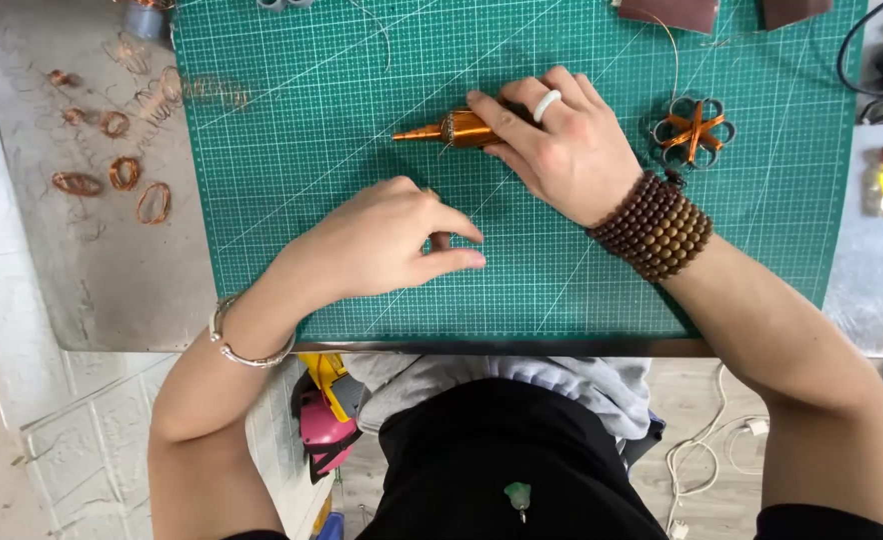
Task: Winding thin copper wire around a metal rotor component on a workbench.
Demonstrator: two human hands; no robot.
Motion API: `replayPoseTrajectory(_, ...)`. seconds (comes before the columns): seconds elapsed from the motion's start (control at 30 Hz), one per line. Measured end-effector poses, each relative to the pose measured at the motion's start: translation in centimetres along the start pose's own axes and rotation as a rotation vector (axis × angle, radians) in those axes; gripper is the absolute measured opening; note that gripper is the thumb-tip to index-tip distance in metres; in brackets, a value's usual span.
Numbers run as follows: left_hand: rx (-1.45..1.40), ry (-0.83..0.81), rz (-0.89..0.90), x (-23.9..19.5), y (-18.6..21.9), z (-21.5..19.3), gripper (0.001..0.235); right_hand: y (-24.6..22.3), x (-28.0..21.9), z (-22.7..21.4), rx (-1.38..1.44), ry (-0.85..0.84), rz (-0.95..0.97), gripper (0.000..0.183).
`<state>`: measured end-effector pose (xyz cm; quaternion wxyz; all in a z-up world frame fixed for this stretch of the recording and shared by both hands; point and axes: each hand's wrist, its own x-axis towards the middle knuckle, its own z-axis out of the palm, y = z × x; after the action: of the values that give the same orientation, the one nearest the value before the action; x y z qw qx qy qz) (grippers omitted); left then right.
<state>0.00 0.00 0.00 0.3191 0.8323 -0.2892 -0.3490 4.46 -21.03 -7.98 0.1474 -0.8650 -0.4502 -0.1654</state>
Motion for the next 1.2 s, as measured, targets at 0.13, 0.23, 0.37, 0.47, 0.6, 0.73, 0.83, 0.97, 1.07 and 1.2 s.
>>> replayPoseTrajectory(0.13,0.118,0.126,0.182,0.5,-1.1,1.3,0.040,0.1,0.1,-0.1,-0.016,0.008,-0.005,0.038)
replayPoseTrajectory(0.23,0.607,0.578,0.237,0.2,-2.3,2.1,0.012,-0.1,-0.1,0.0,0.010,0.011,0.009,0.040)
replayPoseTrajectory(0.37,0.402,0.438,0.124,-1.1,-2.5,0.8,0.030,-0.1,0.0,0.0,0.003,0.004,0.007,0.038)
replayPoseTrajectory(0.47,0.094,0.270,0.036,-2.0,-2.1,-0.3,0.041,-0.1,0.0,0.0,0.007,0.002,0.010,0.038)
replayPoseTrajectory(0.6,-0.464,0.065,-0.011,-2.2,-3.1,0.3,0.048,-0.1,0.0,0.0,-0.006,-0.013,0.012,0.038)
replayPoseTrajectory(0.73,-0.504,0.396,0.174,-2.1,-3.8,0.4,0.061,-0.2,0.0,-0.1,-0.011,-0.006,0.007,0.038)
replayPoseTrajectory(0.83,0.601,0.789,-0.059,-2.5,-6.6,1.6,0.036,-0.2,0.1,-0.1,-0.026,-0.001,0.000,0.039)
replayPoseTrajectory(0.97,0.272,0.318,-0.336,-3.5,-3.9,-0.2,0.055,-0.2,0.0,0.0,-0.032,-0.007,0.008,0.042)
replayPoseTrajectory(1.07,-0.285,0.156,-0.021,-3.8,-3.7,-0.3,0.056,-0.3,0.0,0.0,-0.030,-0.016,0.011,0.041)
replayPoseTrajectory(1.2,0.060,0.607,0.051,-2.5,-5.2,1.3,0.040,-0.2,0.2,-0.2,-0.006,-0.005,0.002,0.038)
